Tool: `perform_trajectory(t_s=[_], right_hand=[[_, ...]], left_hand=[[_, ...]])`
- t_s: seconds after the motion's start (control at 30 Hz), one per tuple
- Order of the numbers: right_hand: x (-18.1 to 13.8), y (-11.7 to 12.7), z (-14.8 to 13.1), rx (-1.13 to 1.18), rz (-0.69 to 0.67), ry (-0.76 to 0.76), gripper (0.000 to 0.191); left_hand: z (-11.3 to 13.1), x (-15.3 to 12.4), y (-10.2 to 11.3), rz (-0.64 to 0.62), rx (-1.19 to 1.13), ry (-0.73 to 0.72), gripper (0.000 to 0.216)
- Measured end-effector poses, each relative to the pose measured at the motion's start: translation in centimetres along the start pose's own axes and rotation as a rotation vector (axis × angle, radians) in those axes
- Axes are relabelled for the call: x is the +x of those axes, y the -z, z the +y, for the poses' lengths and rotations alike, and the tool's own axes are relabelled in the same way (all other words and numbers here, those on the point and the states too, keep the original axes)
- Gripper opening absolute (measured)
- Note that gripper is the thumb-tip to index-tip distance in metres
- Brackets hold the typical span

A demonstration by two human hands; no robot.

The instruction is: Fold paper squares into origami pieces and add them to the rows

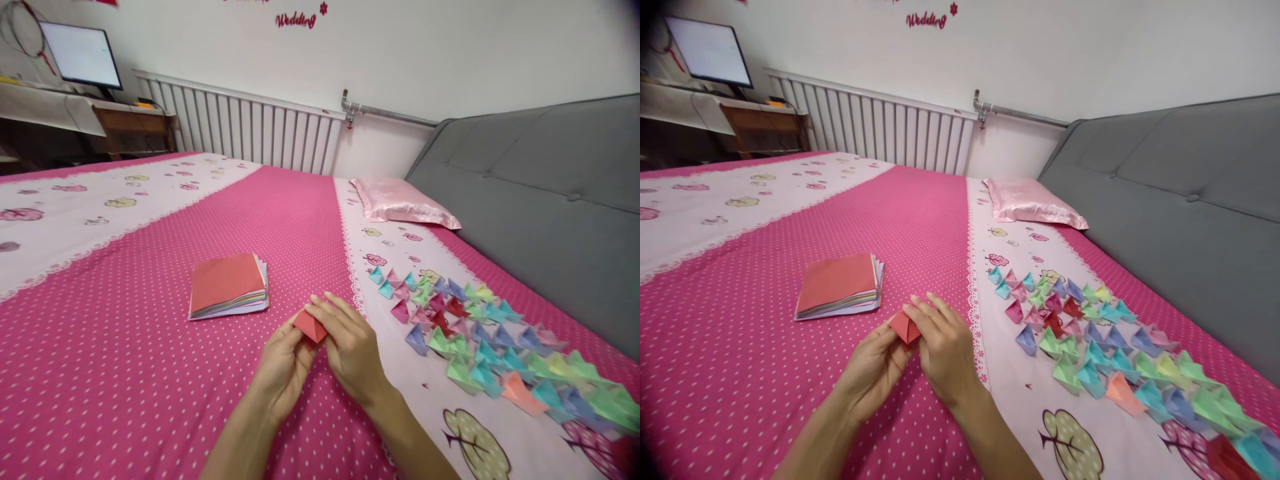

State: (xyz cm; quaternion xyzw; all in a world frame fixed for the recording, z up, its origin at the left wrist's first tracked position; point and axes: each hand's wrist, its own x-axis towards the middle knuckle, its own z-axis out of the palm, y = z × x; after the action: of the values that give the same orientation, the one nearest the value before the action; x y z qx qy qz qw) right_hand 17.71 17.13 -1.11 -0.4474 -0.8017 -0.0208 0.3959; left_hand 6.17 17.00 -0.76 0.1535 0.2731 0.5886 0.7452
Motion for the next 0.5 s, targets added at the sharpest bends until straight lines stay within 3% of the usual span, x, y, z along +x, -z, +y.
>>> perform_trajectory(t_s=[0.27, 0.5], right_hand=[[0.1, 0.4, 0.1, -0.014, -0.05, 0.004, 0.046], [0.3, 1.1, -0.4, 0.078, -0.061, -0.004, 0.043]], left_hand=[[1.1, -0.3, -0.3, -0.07, -0.198, 0.138, 0.042], [1.1, -0.4, -0.2, -0.058, -0.198, 0.11, 0.042]])
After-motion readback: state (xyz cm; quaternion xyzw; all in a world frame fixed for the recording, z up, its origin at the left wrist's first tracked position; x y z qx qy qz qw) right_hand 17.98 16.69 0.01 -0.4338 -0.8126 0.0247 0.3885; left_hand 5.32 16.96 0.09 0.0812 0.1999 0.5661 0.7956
